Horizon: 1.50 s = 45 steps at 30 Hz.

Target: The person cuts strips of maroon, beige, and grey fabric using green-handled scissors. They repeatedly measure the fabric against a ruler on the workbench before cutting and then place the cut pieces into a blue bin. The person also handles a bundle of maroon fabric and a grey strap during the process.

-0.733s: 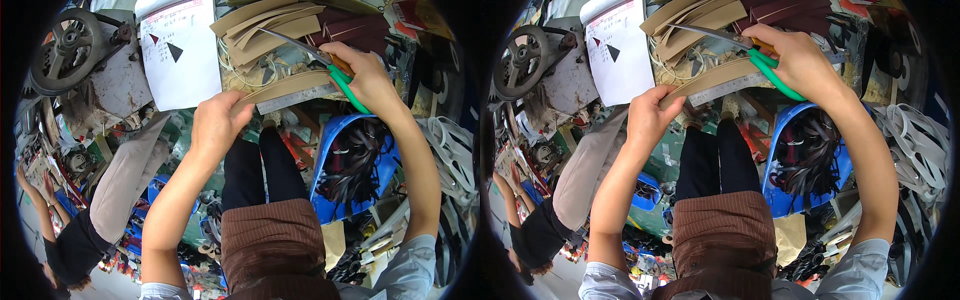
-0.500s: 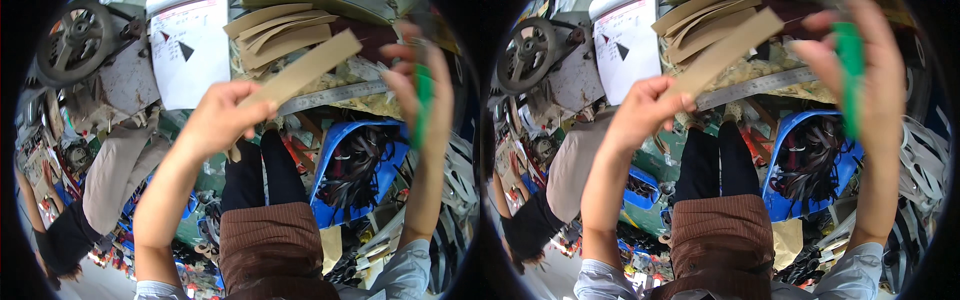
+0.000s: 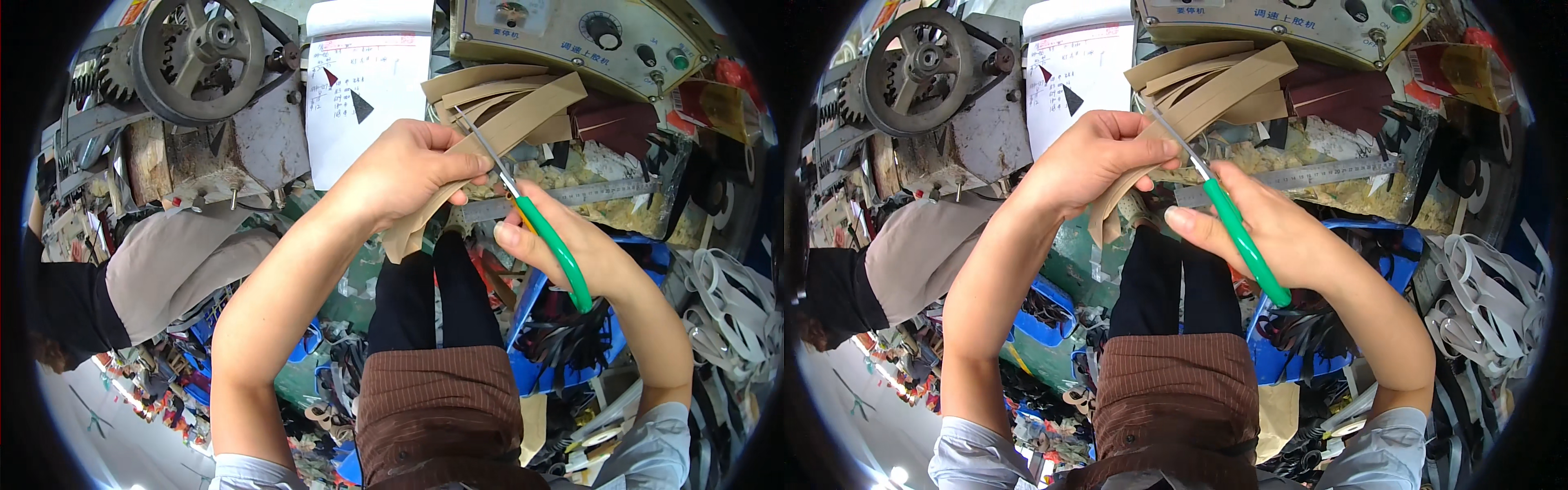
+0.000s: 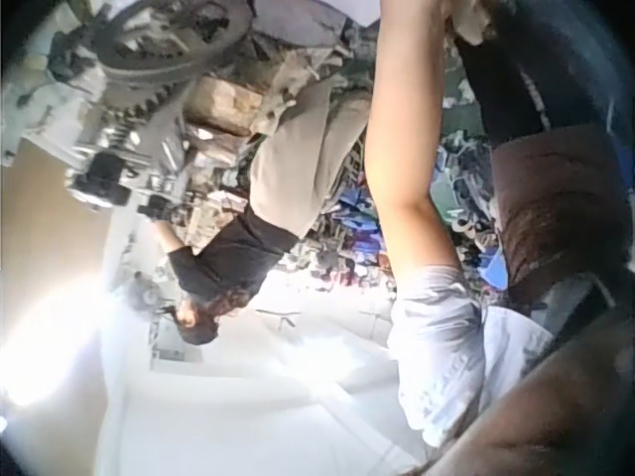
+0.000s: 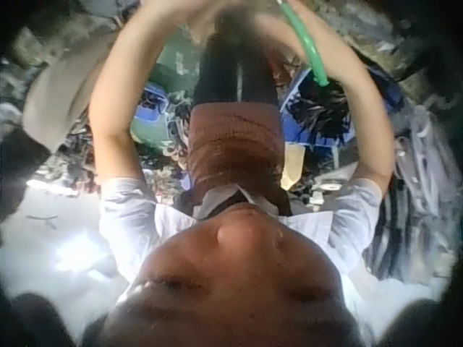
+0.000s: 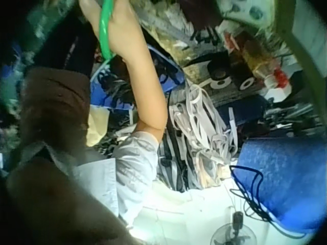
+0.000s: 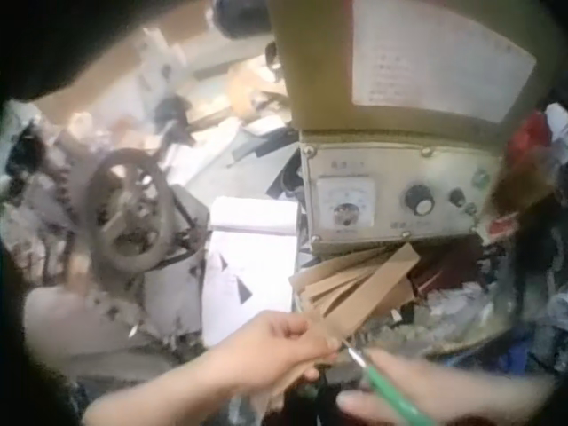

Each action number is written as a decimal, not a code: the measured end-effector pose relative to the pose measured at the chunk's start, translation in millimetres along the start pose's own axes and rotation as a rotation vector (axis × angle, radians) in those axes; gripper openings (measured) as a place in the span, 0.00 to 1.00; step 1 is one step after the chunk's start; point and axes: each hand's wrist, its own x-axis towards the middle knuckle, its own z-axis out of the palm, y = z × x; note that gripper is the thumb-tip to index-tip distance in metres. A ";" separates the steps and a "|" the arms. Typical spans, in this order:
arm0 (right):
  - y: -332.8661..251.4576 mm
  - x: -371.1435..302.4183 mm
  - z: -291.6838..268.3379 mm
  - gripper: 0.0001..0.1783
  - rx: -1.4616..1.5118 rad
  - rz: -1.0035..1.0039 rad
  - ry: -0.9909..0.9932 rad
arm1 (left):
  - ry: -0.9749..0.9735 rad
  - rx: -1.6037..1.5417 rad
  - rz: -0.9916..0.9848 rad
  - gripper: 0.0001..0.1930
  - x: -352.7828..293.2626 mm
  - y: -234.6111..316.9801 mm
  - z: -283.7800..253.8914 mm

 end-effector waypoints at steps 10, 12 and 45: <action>46.5 25.4 5.5 0.08 -0.127 -0.074 0.110 | -0.045 -0.203 -0.162 0.11 12.4 -2.5 -15.3; 36.2 14.7 6.1 0.12 0.062 -0.085 0.163 | -0.035 -0.216 -0.085 0.14 1.8 -5.7 -9.6; 45.4 18.8 -64.4 0.18 -0.535 -0.221 0.292 | 0.376 0.448 0.239 0.09 -6.7 -87.8 20.5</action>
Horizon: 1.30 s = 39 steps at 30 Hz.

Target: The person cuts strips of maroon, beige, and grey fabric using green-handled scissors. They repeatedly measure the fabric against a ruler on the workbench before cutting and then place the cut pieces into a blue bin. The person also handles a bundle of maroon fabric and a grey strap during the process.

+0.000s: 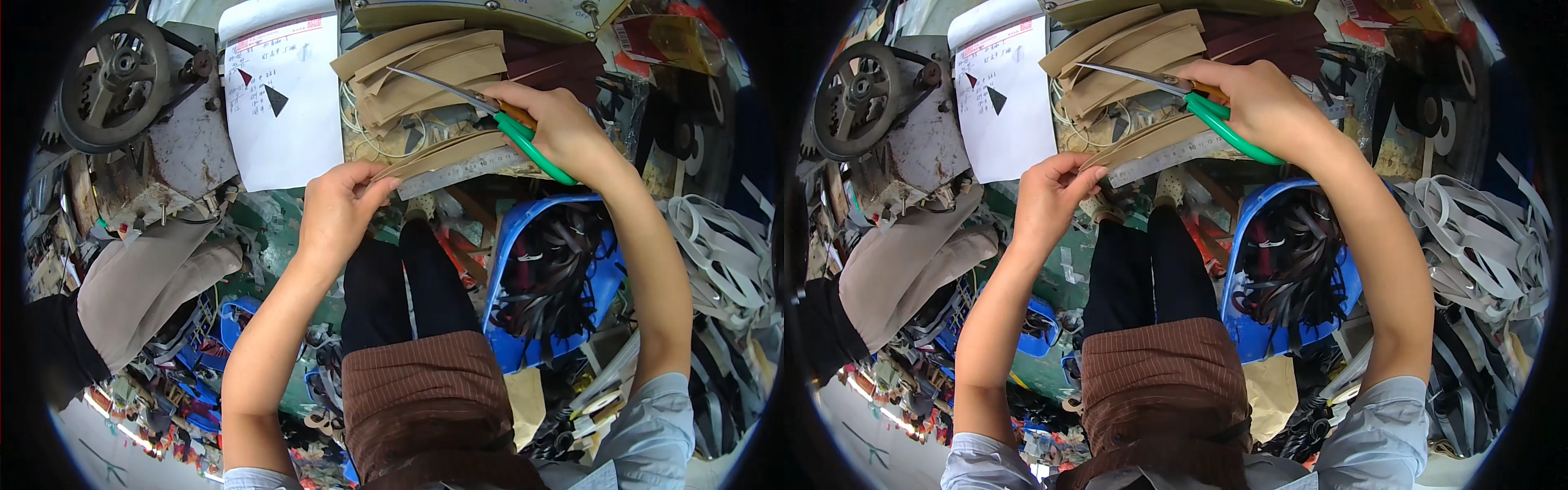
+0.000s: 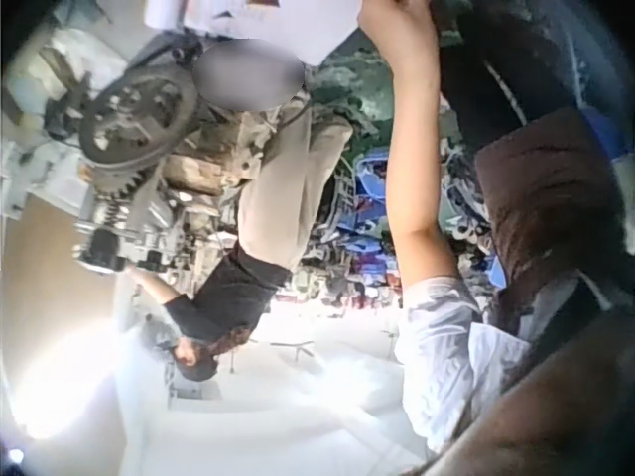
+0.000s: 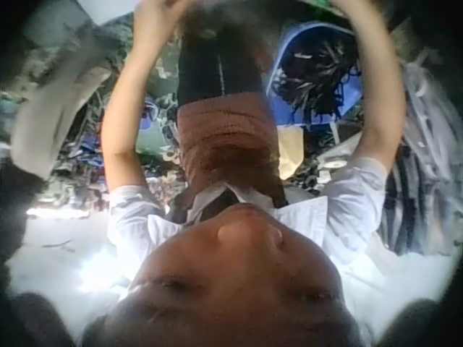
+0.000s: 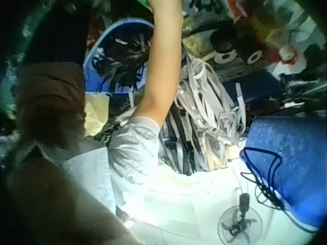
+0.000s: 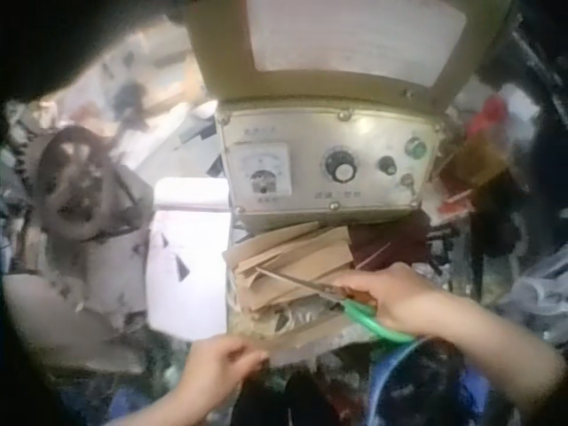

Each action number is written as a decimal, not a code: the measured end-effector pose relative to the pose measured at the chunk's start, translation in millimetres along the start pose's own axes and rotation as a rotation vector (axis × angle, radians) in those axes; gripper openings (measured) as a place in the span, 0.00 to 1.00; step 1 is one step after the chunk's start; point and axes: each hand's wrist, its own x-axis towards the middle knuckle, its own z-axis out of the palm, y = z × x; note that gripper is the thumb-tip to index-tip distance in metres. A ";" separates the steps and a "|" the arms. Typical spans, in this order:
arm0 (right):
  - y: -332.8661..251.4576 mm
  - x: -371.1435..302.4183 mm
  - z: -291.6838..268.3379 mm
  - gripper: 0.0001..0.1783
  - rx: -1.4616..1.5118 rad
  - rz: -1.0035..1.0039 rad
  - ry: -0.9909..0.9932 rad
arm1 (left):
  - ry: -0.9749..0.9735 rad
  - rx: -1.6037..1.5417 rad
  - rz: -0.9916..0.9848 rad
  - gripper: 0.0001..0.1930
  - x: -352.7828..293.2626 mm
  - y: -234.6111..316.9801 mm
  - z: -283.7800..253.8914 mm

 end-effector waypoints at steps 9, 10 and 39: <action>2.4 -6.3 1.6 0.18 -0.027 -0.032 0.051 | -0.045 -0.031 -0.016 0.10 4.0 -0.2 -3.4; 2.7 -6.5 2.5 0.18 -0.025 -0.040 0.062 | -0.042 -0.010 -0.010 0.10 4.1 -0.9 -2.9; 9.3 -9.4 11.1 0.15 0.018 -0.099 0.128 | 0.072 0.281 0.227 0.08 -2.5 -4.9 -4.4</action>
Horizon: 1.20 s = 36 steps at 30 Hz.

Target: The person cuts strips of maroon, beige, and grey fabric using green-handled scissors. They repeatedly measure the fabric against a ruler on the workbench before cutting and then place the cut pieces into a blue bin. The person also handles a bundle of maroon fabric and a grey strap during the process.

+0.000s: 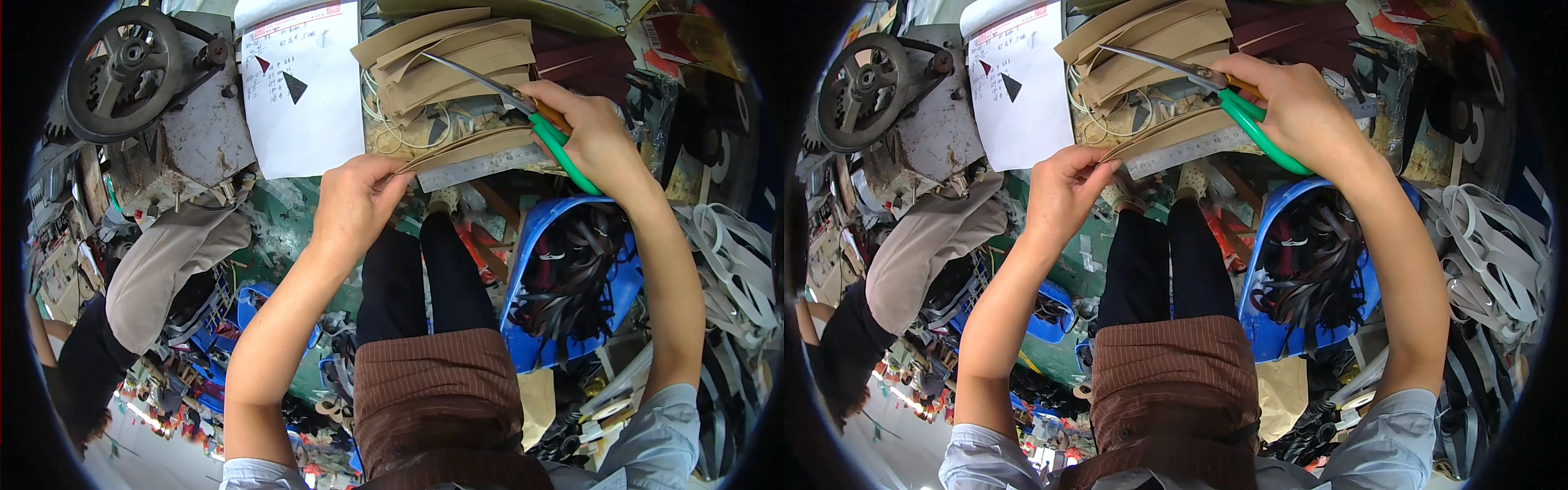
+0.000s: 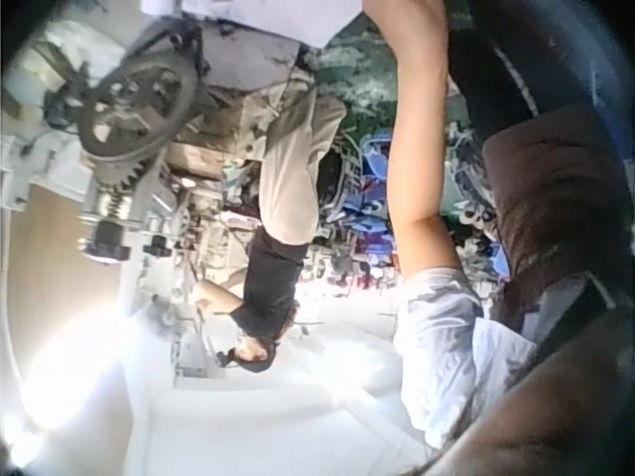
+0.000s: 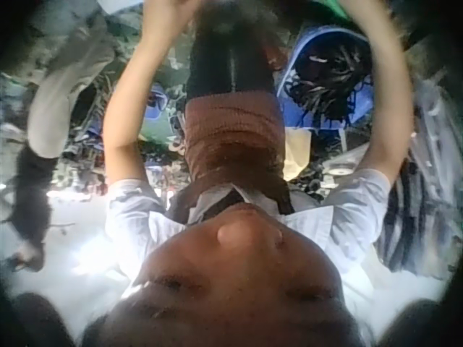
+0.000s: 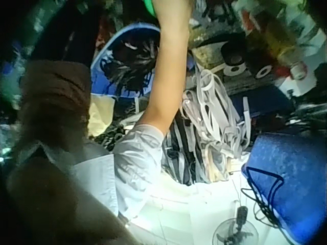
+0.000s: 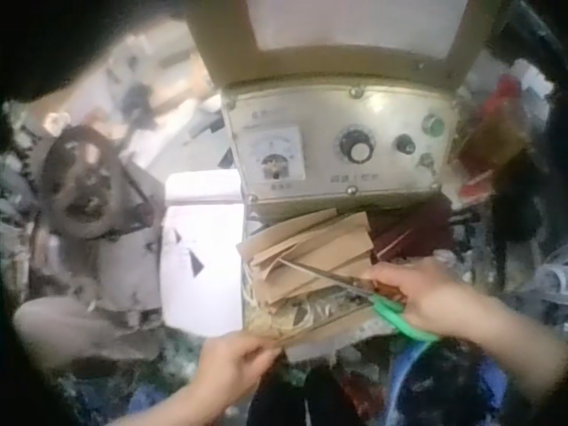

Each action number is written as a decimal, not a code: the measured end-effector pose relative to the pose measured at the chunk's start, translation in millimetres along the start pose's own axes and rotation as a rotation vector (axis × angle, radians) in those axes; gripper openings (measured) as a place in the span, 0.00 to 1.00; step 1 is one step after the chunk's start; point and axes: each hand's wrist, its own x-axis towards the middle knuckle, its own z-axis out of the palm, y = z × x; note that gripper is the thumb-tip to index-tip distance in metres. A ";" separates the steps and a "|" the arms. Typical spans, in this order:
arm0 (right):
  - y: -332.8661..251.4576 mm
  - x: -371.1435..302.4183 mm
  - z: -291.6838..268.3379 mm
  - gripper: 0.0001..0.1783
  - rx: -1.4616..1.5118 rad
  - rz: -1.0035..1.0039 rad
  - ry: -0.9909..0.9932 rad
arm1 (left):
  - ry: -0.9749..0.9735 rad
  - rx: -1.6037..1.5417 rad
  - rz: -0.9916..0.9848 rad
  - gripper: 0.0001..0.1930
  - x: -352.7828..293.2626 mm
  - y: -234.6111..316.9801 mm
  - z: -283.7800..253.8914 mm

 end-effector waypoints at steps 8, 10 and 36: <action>-2.3 -62.9 -56.0 0.23 0.278 0.170 0.102 | -0.383 -0.446 -0.250 0.06 9.9 63.7 -0.5; -16.4 -93.1 -96.3 0.26 0.264 0.264 0.218 | -0.518 -0.607 -0.231 0.06 28.9 98.5 16.6; 43.6 -144.2 -14.4 0.22 0.713 0.542 0.026 | -0.866 -0.613 -0.669 0.11 119.0 155.6 96.3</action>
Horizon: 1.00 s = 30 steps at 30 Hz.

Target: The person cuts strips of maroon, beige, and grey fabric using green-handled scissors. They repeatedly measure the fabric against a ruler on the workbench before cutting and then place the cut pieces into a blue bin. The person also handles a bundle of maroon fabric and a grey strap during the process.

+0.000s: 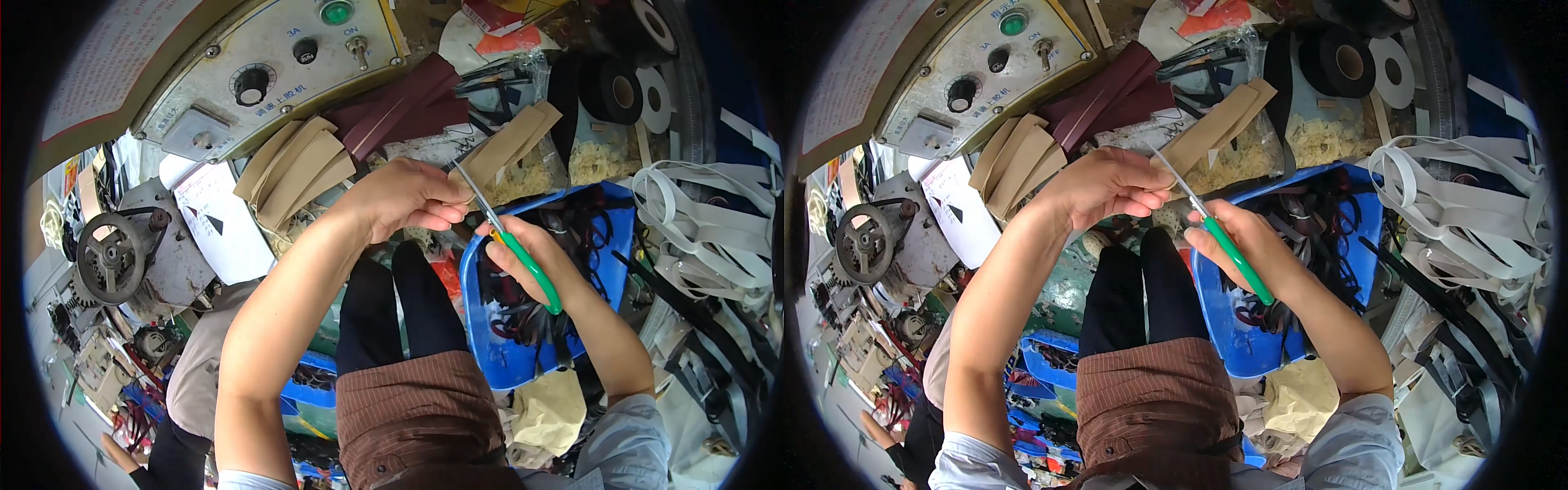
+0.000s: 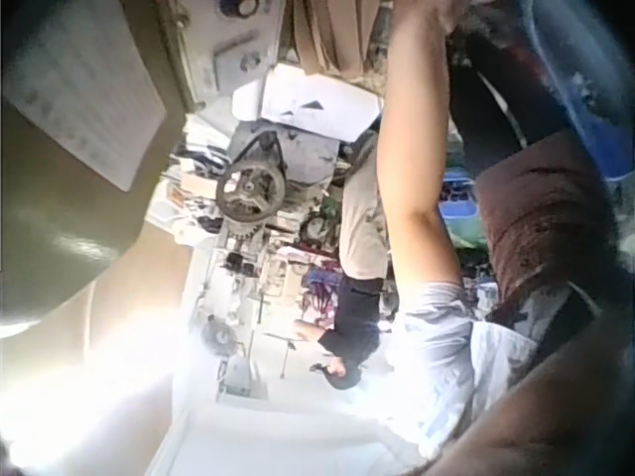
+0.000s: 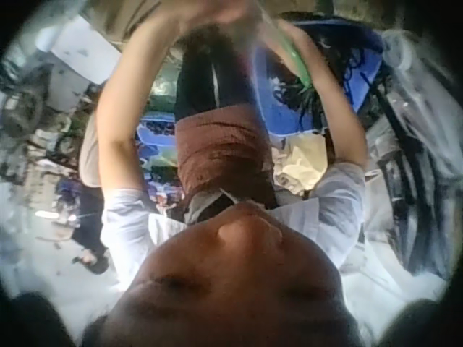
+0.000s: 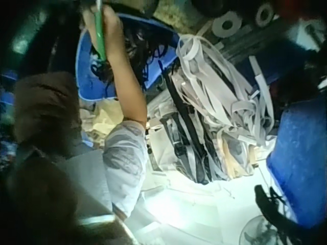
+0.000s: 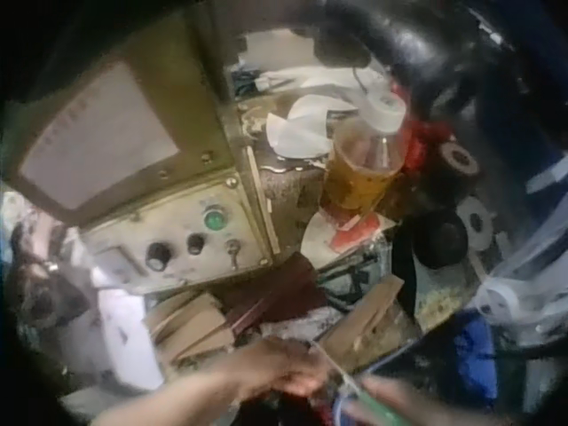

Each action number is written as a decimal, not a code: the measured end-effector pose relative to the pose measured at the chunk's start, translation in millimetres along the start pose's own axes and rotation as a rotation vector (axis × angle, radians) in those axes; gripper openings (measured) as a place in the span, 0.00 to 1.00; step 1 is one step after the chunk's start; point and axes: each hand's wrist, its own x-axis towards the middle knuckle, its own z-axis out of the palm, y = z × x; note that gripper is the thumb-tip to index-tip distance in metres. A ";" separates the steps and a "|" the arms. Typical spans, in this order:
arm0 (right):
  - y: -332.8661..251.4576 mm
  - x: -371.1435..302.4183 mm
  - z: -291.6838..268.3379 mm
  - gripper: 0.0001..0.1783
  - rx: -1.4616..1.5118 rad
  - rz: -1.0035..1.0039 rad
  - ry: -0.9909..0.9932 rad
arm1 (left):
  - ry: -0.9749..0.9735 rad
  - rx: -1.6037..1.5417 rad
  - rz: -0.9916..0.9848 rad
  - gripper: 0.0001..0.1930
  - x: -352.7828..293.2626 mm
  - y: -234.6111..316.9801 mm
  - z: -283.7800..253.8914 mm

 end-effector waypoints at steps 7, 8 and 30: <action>21.3 -5.3 1.8 0.16 -0.099 0.001 0.100 | -0.029 -0.012 -0.002 0.11 -2.8 -13.6 -3.2; 16.1 -9.5 -3.7 0.16 -0.119 0.013 0.128 | -0.044 0.117 0.016 0.11 -8.6 -18.0 -4.0; -12.7 32.4 -16.4 0.26 0.053 -0.181 0.927 | 0.814 0.496 0.915 0.08 34.3 -40.9 36.6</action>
